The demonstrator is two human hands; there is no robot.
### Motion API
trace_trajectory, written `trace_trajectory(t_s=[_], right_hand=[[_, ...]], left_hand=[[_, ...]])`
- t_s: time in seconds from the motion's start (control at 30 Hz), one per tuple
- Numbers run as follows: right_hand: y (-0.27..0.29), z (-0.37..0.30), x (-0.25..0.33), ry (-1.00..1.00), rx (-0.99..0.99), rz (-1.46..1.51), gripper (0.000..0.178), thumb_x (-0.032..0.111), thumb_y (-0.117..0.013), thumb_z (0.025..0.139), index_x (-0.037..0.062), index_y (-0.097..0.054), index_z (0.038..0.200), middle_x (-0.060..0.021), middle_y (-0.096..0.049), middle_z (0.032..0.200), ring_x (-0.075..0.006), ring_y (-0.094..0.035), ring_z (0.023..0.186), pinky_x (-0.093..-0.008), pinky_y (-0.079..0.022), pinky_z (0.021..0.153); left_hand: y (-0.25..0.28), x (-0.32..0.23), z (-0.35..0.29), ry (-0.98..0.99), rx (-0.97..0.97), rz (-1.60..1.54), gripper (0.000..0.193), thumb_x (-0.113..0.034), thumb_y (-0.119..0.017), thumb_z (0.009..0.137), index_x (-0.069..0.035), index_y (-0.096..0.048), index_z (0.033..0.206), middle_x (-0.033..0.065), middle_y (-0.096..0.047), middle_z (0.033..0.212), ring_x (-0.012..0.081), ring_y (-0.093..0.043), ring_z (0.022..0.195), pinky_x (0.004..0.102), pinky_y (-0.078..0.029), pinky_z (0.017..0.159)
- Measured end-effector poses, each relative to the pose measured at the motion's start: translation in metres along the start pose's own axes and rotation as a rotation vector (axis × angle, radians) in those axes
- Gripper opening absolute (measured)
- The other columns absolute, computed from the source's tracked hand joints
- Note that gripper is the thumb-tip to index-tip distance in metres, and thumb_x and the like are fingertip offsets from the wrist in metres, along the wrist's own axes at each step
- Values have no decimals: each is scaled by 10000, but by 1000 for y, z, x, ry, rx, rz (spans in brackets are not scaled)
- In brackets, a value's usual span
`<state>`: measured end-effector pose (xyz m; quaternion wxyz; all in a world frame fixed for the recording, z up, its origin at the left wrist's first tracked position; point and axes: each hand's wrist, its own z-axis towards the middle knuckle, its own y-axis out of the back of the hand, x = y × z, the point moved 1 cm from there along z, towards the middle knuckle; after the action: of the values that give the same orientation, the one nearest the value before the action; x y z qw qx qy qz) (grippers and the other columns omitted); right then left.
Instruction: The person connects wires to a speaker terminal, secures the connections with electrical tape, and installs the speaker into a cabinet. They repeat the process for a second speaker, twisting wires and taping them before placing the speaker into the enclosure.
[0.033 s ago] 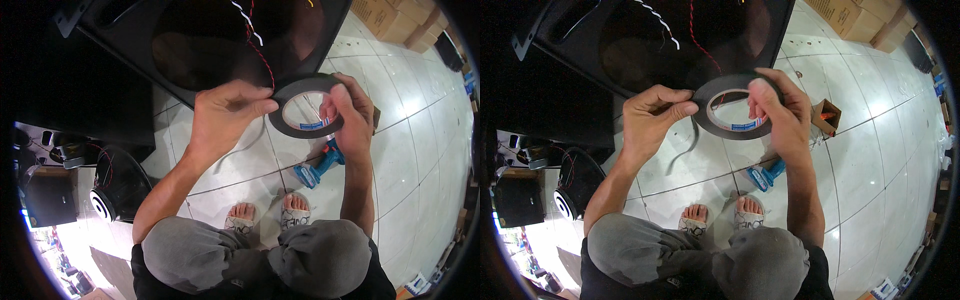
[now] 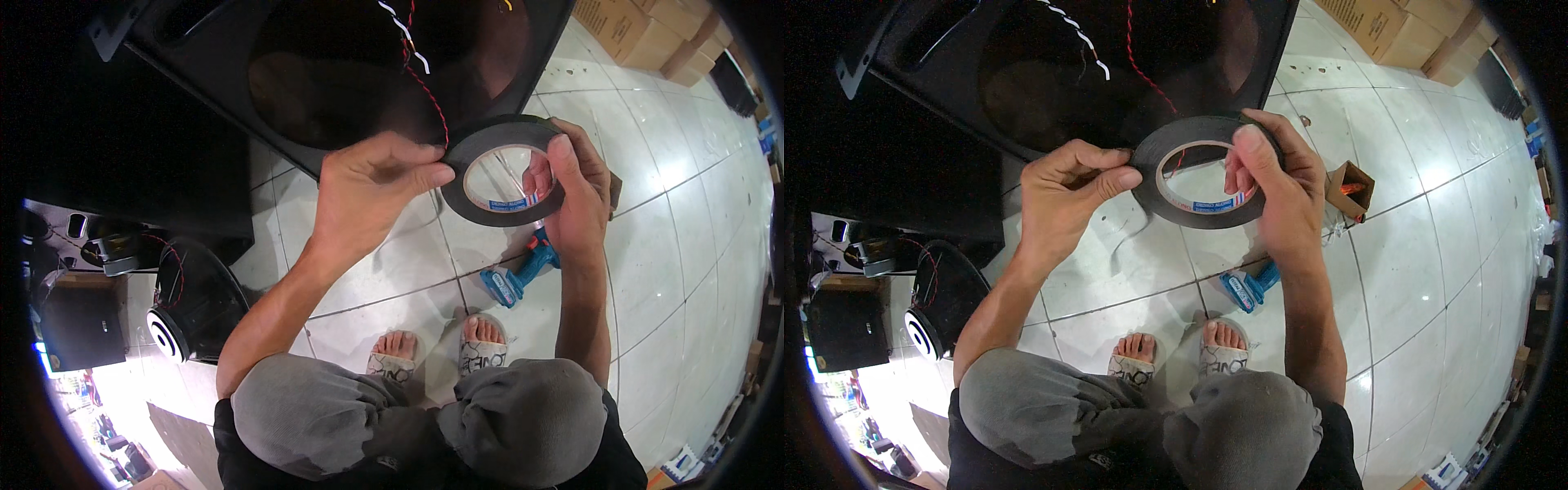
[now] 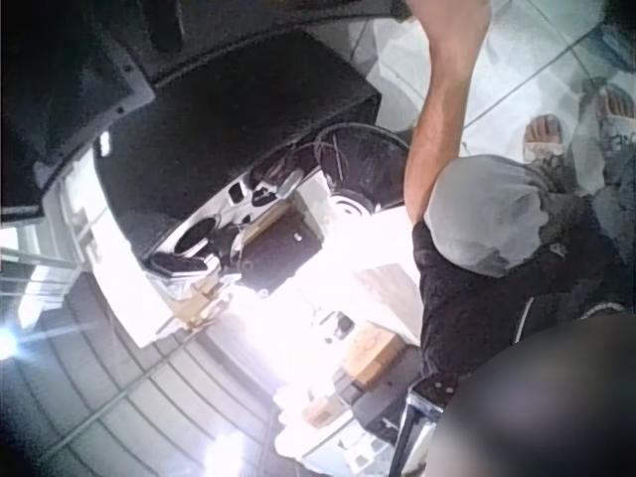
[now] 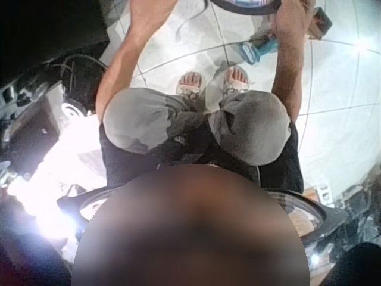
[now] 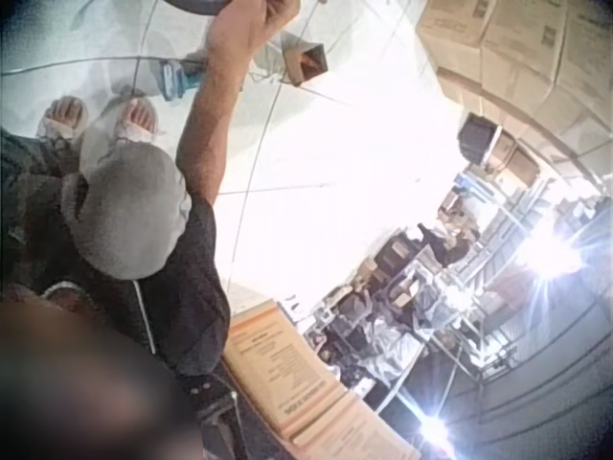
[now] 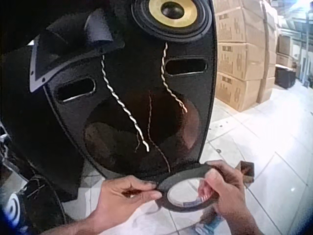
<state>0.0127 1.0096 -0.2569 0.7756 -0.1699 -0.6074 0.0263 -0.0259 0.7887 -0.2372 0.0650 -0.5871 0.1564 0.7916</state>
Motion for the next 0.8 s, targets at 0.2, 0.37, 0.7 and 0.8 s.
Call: trace_trajectory(t_s=[0.2,0.37,0.7,0.8], right_hand=[[-4,0,-15,-89,1,90,333,246,-677,971,15,-630,1205,-30,-637,826,-77,-576,743,-231,-478,670],[-4,5,-1,15,233,-434,284,181,-734,923,3,-672,1136,-38,-635,901,-85,-579,737,-215,-454,635],[1,0,-11,63,83,-335,301,230,-694,960,18,-696,1174,-38,-654,872,-59,-507,628,-218,-399,539],[4,-2,-12,15,-2,-285,320,249,-679,973,23,-690,1200,-38,-651,828,-45,-493,609,-207,-385,531]], left_hand=[[7,10,-2,63,16,45,221,-87,-769,876,18,-736,1068,100,-755,947,110,-692,852,255,-550,801],[4,7,-1,-94,72,253,230,-164,-759,900,-39,-744,1092,84,-755,929,93,-684,799,232,-546,718],[9,7,-1,61,114,266,243,-192,-764,893,-41,-763,1083,99,-763,897,101,-688,793,230,-536,697],[5,10,-2,77,68,214,250,-196,-770,887,-33,-765,1077,112,-765,908,108,-691,795,239,-542,713]])
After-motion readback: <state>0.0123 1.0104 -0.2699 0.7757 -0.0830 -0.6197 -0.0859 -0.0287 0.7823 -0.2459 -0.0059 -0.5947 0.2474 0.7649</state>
